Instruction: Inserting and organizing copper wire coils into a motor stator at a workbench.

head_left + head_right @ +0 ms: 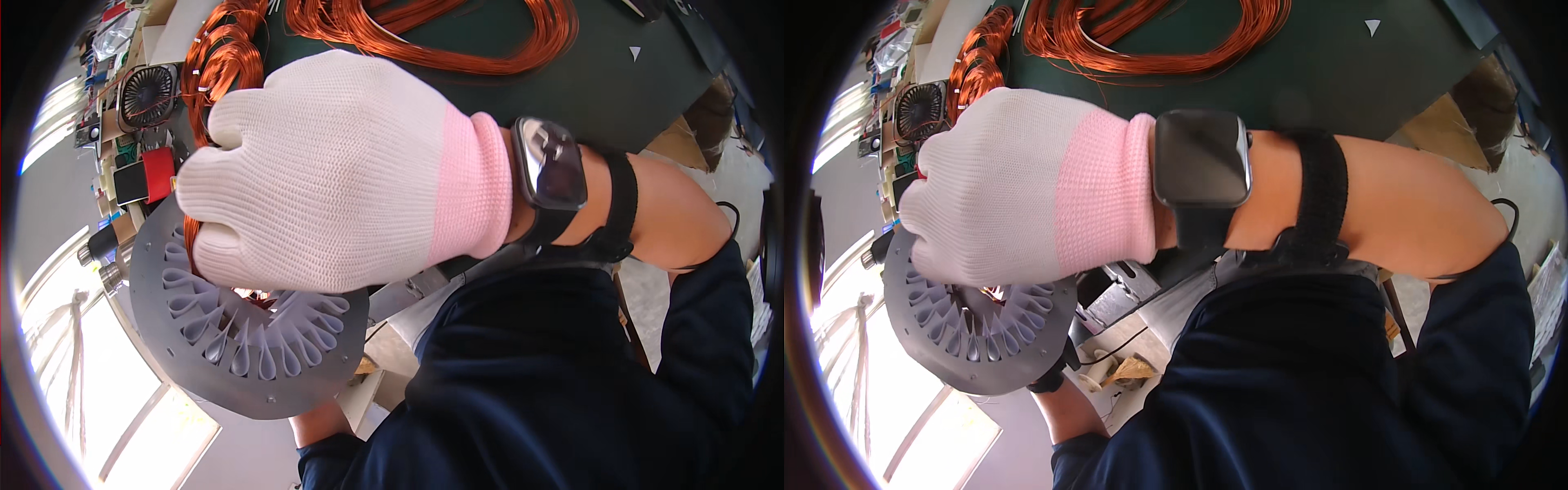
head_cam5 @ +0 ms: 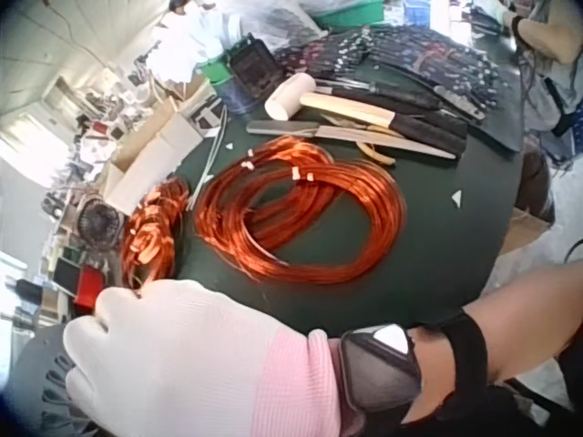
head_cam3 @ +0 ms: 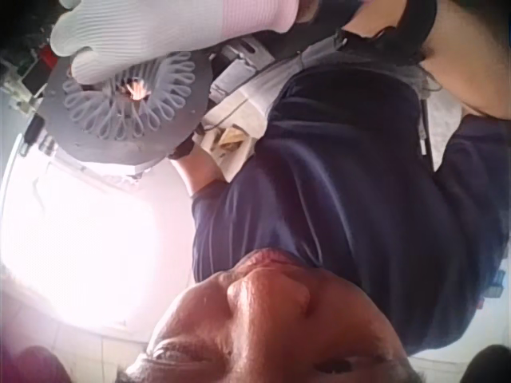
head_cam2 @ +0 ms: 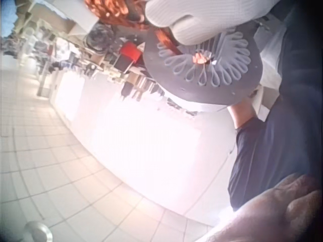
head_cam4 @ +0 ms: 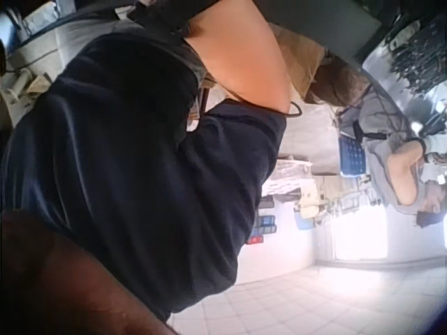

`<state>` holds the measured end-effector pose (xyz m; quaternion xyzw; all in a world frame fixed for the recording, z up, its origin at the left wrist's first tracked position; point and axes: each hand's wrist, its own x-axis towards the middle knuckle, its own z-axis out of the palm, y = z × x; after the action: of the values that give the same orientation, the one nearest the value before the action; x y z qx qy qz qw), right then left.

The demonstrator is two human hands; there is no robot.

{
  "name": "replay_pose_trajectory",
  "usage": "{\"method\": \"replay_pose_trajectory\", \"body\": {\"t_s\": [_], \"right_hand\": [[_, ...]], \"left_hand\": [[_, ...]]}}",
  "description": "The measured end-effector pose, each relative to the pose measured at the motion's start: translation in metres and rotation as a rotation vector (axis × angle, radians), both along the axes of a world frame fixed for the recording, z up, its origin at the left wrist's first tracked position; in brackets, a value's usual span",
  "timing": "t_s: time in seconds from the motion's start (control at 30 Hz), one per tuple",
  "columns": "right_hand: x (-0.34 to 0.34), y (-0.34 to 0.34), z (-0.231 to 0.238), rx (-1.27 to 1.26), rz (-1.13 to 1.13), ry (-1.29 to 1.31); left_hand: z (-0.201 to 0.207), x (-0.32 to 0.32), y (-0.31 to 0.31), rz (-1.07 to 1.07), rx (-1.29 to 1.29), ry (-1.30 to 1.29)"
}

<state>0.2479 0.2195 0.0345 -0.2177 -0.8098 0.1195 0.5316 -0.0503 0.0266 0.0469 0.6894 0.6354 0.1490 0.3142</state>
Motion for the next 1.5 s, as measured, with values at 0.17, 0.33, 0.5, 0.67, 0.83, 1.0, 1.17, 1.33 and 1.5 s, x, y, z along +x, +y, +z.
{"method": "replay_pose_trajectory", "body": {"t_s": [0.17, 0.33, 0.5, 0.67, 0.83, 1.0, 1.17, 1.33, 1.5], "right_hand": [[-0.021, -0.001, 0.008, -0.242, -0.25, 0.061], [-0.024, 0.009, -0.002, -0.354, -0.053, -0.141], [-0.03, 0.009, -0.004, -0.442, -0.05, -0.131], [-0.041, 0.018, -0.017, -0.445, 0.077, 0.065], [-0.018, 0.019, 0.008, -0.43, 0.208, -0.009], [-0.035, 0.017, 0.034, -0.901, 0.305, 0.302], [-0.055, 0.032, 0.032, -1.304, 0.331, 0.301], [-0.068, 0.032, 0.023, -0.949, 0.38, 0.264], [-0.071, 0.047, 0.001, -0.269, 0.308, 0.15]], "left_hand": [[0.002, 0.011, 0.0, 0.021, 0.06, -0.069], [0.0, -0.009, 0.033, 0.085, 0.192, -0.169], [-0.027, 0.013, 0.072, 0.184, 0.326, -0.278], [-0.02, 0.021, 0.072, 0.215, 0.452, -0.4], [-0.009, 0.028, 0.078, 0.164, 0.549, -0.529], [-0.002, 0.061, 0.113, 0.18, 0.505, -0.664], [0.008, 0.075, 0.132, 0.23, 0.394, -0.822], [0.011, 0.067, 0.137, 0.367, 0.258, -0.966], [0.009, 0.073, 0.142, 0.342, 0.496, -0.572]]}}
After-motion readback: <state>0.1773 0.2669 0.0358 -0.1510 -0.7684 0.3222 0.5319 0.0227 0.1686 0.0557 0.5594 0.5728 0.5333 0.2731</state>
